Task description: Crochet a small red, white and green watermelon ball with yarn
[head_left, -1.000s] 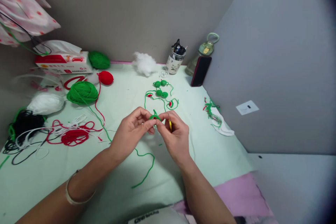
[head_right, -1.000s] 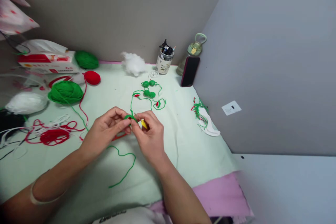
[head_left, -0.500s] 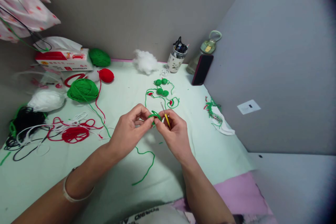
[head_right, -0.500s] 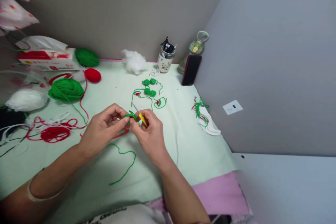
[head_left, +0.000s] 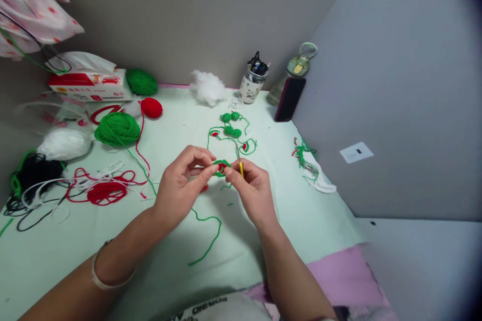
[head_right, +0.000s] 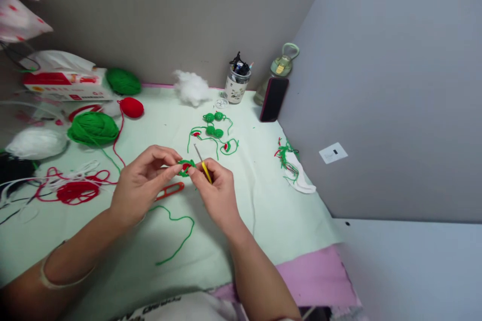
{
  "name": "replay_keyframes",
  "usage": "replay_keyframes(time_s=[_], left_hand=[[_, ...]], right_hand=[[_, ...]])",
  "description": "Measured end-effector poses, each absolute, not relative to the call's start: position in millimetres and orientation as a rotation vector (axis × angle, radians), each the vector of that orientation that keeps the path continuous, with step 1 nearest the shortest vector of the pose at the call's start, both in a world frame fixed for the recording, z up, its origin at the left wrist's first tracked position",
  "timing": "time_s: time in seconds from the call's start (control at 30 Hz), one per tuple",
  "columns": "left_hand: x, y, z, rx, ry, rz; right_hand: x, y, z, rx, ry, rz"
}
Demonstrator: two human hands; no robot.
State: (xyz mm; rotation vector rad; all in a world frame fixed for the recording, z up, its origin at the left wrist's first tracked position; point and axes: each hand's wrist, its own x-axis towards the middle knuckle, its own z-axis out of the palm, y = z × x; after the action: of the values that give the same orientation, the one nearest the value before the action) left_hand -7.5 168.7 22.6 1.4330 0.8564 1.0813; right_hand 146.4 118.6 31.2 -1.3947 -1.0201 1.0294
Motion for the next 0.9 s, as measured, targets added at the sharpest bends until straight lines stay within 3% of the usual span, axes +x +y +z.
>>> replay_keyframes(time_s=[0.27, 0.57, 0.9], left_hand=[[-6, 168, 24, 1.684, 0.847, 1.084], [-8, 168, 32, 1.324, 0.859, 0.821], [-2, 168, 32, 1.117, 0.824, 0.851]], right_hand=[[141, 117, 26, -1.383, -1.072, 0.894], [143, 119, 30, -1.427, -1.009, 0.825], [143, 116, 27, -1.388, -1.123, 0.805]])
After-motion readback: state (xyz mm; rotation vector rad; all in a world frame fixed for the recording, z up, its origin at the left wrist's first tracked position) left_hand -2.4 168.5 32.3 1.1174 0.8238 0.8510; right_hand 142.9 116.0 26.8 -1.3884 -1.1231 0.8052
